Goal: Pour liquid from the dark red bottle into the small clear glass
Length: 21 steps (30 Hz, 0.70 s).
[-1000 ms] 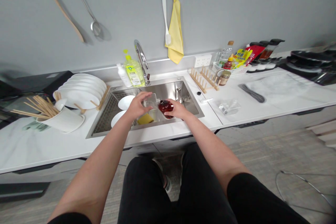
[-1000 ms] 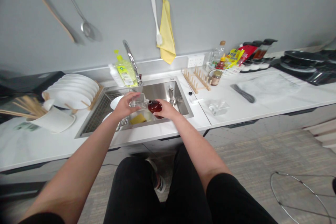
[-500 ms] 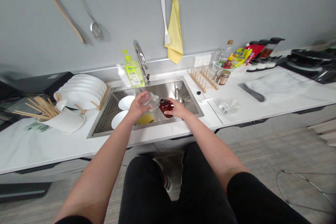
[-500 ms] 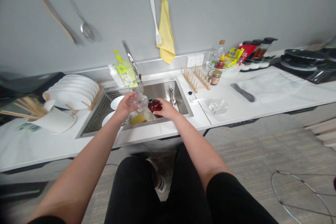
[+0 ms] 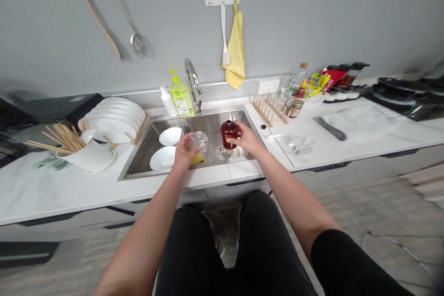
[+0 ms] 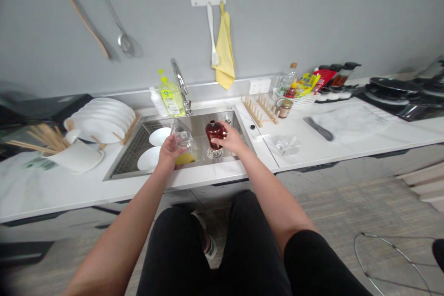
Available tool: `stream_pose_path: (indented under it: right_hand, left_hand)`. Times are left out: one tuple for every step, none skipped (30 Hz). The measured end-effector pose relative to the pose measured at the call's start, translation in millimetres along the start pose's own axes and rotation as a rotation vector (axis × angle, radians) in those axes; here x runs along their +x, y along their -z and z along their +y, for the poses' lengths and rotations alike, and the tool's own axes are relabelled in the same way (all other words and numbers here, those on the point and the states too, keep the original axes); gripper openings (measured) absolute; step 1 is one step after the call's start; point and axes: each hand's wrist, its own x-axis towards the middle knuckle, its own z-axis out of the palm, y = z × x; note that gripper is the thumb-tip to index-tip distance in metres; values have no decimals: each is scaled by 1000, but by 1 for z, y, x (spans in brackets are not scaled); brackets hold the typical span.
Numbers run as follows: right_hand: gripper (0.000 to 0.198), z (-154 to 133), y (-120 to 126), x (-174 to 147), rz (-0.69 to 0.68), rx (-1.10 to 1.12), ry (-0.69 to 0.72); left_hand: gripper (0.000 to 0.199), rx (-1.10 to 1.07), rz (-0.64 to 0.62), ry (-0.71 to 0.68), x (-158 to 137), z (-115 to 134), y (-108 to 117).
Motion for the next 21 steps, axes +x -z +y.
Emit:
stream_pose_path:
  right_hand:
    - [96,-8,9,-1,14,-8,2]
    - [97,-16,19,-3,29,-12,5]
    - [98,-25,30,-7,44,-12,7]
    - [98,-32,42,-11,57,-15,5]
    - [97,-39,54,-17,68,-23,1]
    - [96,-45,67,-24,75,-34,-8]
    - [94,-49,79,-31,83,-53,-18]
    - [92,-51,91,-39,94,-77,-29]
    - [91,-52,103,-47,109,-108,-38]
    - [90,-52,114,-54,123,-140,-53]
    - [89,-50,123,-61,134,-170,-73]
    - [88,-48,132,-68,147,-201,-91]
    - [87,-45,140,-74,158,-235,-107]
    - [86,-42,147,-79,174,-272,-120]
    - [85,-40,153,-83,193,-313,-131]
    - [85,-37,157,-87,212,-355,-142]
    - [85,-35,161,-90,230,-393,-153]
    - [86,-33,164,-92,242,-427,-163]
    - [87,-32,166,-94,248,-458,-170]
    - [89,-32,168,-95,248,-490,-173]
    - [91,-32,169,-96,247,-524,-176]
  left_hand:
    - [85,2,-2,11,-3,-2,0]
    - [87,2,-4,20,-5,-3,0]
    - [88,3,-10,26,-7,-4,0]
    - [89,6,-17,28,-8,-4,-1]
    - [89,11,-25,28,-9,-5,-1]
    - [90,17,-32,26,-9,-5,-1]
    - [90,25,-40,23,-9,-5,-1]
    - [90,32,-46,19,-9,-5,-1]
    - [90,38,-53,14,-9,-5,-1]
    - [90,44,-58,8,-9,-5,-1]
    - [90,48,-63,3,-9,-5,-1]
    - [89,53,-67,-2,-8,-6,-1]
    - [88,58,-70,-7,-8,-6,-1]
    - [87,63,-71,-13,-7,-6,-1]
    - [86,67,-71,-22,-7,-7,-1]
    - [86,68,-70,-34,-7,-7,-1]
    - [85,67,-71,-46,-7,-7,-1]
    - [86,63,-73,-55,-7,-7,-1]
    - [86,58,-75,-61,-7,-7,-1]
    - [86,54,-78,-63,-7,-7,-1]
    - [86,53,-79,-63,-7,-8,-1]
